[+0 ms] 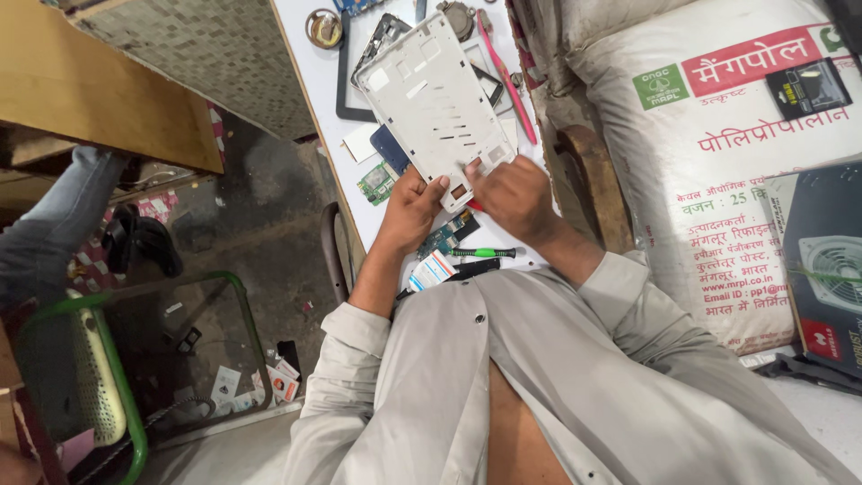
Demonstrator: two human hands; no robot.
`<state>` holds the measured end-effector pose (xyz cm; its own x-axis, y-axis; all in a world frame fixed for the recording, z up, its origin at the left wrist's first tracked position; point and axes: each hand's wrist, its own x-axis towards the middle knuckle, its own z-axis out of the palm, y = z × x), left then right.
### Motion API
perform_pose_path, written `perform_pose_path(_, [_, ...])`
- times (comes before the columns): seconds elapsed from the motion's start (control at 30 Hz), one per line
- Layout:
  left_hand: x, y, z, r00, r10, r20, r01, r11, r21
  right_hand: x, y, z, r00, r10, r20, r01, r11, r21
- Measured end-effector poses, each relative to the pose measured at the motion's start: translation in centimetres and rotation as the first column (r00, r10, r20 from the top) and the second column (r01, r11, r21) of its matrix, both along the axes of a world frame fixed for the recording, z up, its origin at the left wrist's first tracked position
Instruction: The person holds a white plastic device back cover on the work table and uses a small prying tool to work along its inner edge, repeatedly scraping and lifting at the cover while steadying it with the other hand. The person continues working around the cover's edge throughout the episode.
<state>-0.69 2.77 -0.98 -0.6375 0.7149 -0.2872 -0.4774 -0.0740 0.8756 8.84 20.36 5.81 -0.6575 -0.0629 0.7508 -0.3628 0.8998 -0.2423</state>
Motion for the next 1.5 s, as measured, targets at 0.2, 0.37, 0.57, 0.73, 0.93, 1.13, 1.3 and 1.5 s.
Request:
perform_pose_path(0.2, [0.1, 0.4, 0.2, 0.998, 0.026, 0.063, -0.041, 0.965, 0.259, -0.3, 0.2, -0.2, 0.984, -0.178, -0.007, 0.177, 0.981, -0.084])
perform_pose_path(0.37, [0.0, 0.4, 1.0, 0.998, 0.027, 0.060, -0.041, 0.970, 0.239, -0.2, 0.2, -0.5, 0.999, -0.051, -0.010, 0.050, 0.998, -0.045])
perform_pose_path(0.57, [0.2, 0.4, 1.0, 0.998, 0.026, 0.063, -0.042, 0.962, 0.271, -0.1, 0.5, -1.0, 0.998, -0.064, -0.014, 0.064, 0.998, 0.021])
perform_pose_path(0.73, [0.0, 0.4, 0.8, 0.993, 0.025, 0.118, -0.057, 0.960, 0.274, -0.2, 0.8, -1.5, 0.979, -0.203, 0.031, 0.205, 0.961, -0.188])
perform_pose_path(0.93, [0.9, 1.2, 1.9, 0.843, 0.218, -0.491, -0.216, 0.974, 0.062, -0.3, 0.6, -1.0, 0.981, -0.170, 0.096, 0.194, 0.911, -0.365])
perform_pose_path(1.13, [-0.1, 1.0, 6.2, 0.802, 0.007, -0.597, -0.369, 0.792, -0.487, -0.6, 0.7, -0.7, 0.973, -0.105, 0.205, 0.188, 0.876, -0.444])
perform_pose_path(1.3, [-1.6, 0.9, 9.5, 0.529, -0.298, -0.795, -0.530, 0.616, -0.583, -0.8, 0.6, -0.4, 0.976, -0.104, 0.192, 0.184, 0.866, -0.465])
perform_pose_path(1.5, [-1.0, -4.5, 16.4, 0.084, 0.051, -0.995, -0.767, 0.640, -0.032, -0.3, 0.4, 1.2, 0.980, -0.071, 0.185, 0.147, 0.887, -0.437])
